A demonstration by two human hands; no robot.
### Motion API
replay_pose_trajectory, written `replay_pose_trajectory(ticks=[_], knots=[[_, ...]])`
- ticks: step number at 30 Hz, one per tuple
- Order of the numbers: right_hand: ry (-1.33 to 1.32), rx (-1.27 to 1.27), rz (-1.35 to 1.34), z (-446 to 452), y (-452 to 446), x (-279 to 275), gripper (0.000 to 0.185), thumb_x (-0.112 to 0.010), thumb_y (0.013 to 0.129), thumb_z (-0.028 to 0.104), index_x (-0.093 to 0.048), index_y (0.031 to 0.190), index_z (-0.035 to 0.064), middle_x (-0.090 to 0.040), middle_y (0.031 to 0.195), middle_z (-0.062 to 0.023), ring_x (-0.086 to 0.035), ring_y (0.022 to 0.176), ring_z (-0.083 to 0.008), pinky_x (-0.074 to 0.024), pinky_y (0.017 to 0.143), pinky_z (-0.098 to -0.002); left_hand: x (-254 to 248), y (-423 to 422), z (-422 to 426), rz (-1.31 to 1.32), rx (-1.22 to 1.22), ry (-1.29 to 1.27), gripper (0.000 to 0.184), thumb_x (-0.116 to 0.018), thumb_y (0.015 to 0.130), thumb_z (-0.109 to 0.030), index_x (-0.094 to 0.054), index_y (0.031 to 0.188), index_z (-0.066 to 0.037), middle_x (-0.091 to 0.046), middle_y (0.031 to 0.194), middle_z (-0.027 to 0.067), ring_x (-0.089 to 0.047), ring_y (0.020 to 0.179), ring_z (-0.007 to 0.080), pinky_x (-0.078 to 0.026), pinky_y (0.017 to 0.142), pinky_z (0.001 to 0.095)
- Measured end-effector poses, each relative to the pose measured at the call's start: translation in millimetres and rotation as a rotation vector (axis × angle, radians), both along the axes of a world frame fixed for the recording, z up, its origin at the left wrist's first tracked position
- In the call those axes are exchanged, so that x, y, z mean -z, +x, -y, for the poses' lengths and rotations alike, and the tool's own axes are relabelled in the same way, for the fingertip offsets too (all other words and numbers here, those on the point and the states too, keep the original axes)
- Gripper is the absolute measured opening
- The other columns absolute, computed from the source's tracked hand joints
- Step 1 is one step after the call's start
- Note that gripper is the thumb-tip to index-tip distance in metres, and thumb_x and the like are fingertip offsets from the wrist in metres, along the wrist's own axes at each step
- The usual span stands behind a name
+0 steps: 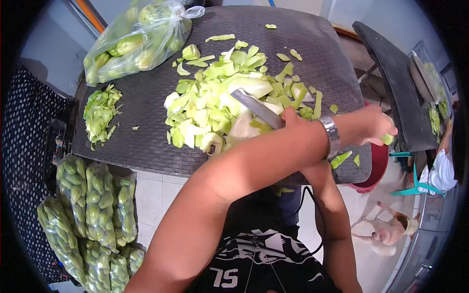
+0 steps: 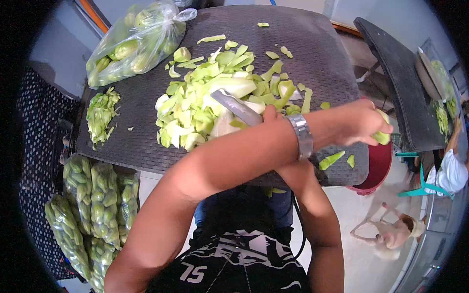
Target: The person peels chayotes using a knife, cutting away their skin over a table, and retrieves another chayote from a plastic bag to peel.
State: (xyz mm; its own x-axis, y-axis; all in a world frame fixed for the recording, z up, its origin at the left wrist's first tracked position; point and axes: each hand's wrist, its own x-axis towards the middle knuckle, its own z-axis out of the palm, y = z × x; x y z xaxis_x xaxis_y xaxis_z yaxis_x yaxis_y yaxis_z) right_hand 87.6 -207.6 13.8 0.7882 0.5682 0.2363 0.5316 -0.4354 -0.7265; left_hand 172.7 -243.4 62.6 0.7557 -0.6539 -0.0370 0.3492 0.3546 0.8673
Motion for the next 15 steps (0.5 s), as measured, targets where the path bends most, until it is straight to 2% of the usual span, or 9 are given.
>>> replay_pose_trajectory(ticks=[3,4,6,7,8,10,13,14,15], knots=[[-0.141,0.077,0.025,-6.8,4.4,3.5,0.046,-0.075,0.092,0.026,-0.048,0.123,0.0045,-0.062,0.112,-0.0204,-0.063,0.11,-0.0352,-0.0466,0.093,-0.0436,3.5,-21.4,7.3,-0.019,-0.001,-0.111,0.039,-0.071,0.098,-0.012,-0.065,0.123,0.017,-0.074,0.105,0.0198,-0.076,0.098,0.0299,-0.061,0.09,0.036],[-0.122,0.059,-0.016,-6.6,5.8,0.1,0.045,-0.074,0.092,0.024,-0.048,0.123,0.004,-0.062,0.111,-0.0209,-0.064,0.11,-0.0358,-0.0469,0.093,-0.0445,-3.1,-23.0,-8.2,0.186,-0.044,0.113,0.042,-0.071,0.097,-0.015,-0.065,0.126,0.014,-0.076,0.105,0.0219,-0.076,0.096,0.0303,-0.059,0.087,0.0356],[-0.086,0.022,-0.104,-4.3,5.6,-7.4,0.042,-0.072,0.093,0.021,-0.049,0.123,0.0032,-0.063,0.109,-0.022,-0.064,0.109,-0.0371,-0.0476,0.093,-0.0464,-8.5,-24.6,-39.4,0.513,-0.22,0.375,0.04,-0.072,0.095,-0.017,-0.068,0.123,0.011,-0.077,0.104,0.0212,-0.076,0.091,0.0304,-0.06,0.086,0.0371],[-0.056,0.022,0.033,-1.9,5.7,-2.1,0.042,-0.072,0.092,0.02,-0.049,0.123,0.0025,-0.064,0.109,-0.0227,-0.065,0.109,-0.038,-0.0482,0.092,-0.0472,-10.6,-24.7,-57.9,0.674,-0.312,0.509,0.039,-0.072,0.095,-0.018,-0.07,0.122,0.009,-0.078,0.103,0.0209,-0.076,0.089,0.0304,-0.06,0.086,0.0379],[-0.024,0.021,0.173,1.1,7.0,9.4,0.042,-0.072,0.092,0.018,-0.049,0.124,0.0018,-0.064,0.11,-0.0234,-0.066,0.109,-0.039,-0.0489,0.091,-0.048,-18.4,-25.0,-84.0,0.771,-0.334,0.533,0.035,-0.072,0.094,-0.02,-0.073,0.118,0.005,-0.078,0.102,0.0195,-0.076,0.088,0.0296,-0.059,0.085,0.0388],[-0.044,0.141,0.651,-5.1,13.1,32.0,0.038,-0.072,0.09,0.015,-0.054,0.119,-0.0011,-0.068,0.104,-0.026,-0.068,0.101,-0.0457,-0.0515,0.085,-0.0492,-33.4,-25.0,-139.4,0.937,-0.434,0.616,0.027,-0.073,0.093,-0.021,-0.077,0.111,-0.001,-0.079,0.099,0.0168,-0.077,0.087,0.028,-0.059,0.083,0.039],[-0.22,0.214,0.091,-4.0,12.0,-0.2,0.033,-0.074,0.088,0.015,-0.057,0.111,-0.0025,-0.069,0.099,-0.0268,-0.067,0.094,-0.0493,-0.0519,0.082,-0.0492,-33.6,-16.8,-221.0,1.05,-0.7,0.687,0.023,-0.074,0.092,-0.019,-0.077,0.108,-0.003,-0.078,0.097,0.0159,-0.076,0.088,0.0268,-0.059,0.08,0.0378],[-0.218,0.245,0.09,-2.6,10.1,-6.2,0.028,-0.074,0.088,0.015,-0.058,0.102,-0.0023,-0.068,0.091,-0.0276,-0.066,0.09,-0.0513,-0.0515,0.078,-0.0502,-33.7,-19.0,-246.4,1.09,-0.71,0.896,0.024,-0.076,0.091,-0.018,-0.077,0.109,-0.002,-0.078,0.097,0.0152,-0.076,0.087,0.0273,-0.059,0.079,0.0376],[-0.221,0.262,0.073,-0.1,11.8,-11.0,0.028,-0.075,0.088,0.015,-0.058,0.102,-0.002,-0.067,0.09,-0.0272,-0.066,0.09,-0.0502,-0.0513,0.077,-0.0499,-36.0,-18.1,-268.9,1.135,-0.718,1.105,0.025,-0.078,0.09,-0.017,-0.077,0.111,-0.002,-0.078,0.096,0.0145,-0.076,0.086,0.0278,-0.059,0.078,0.0375]])
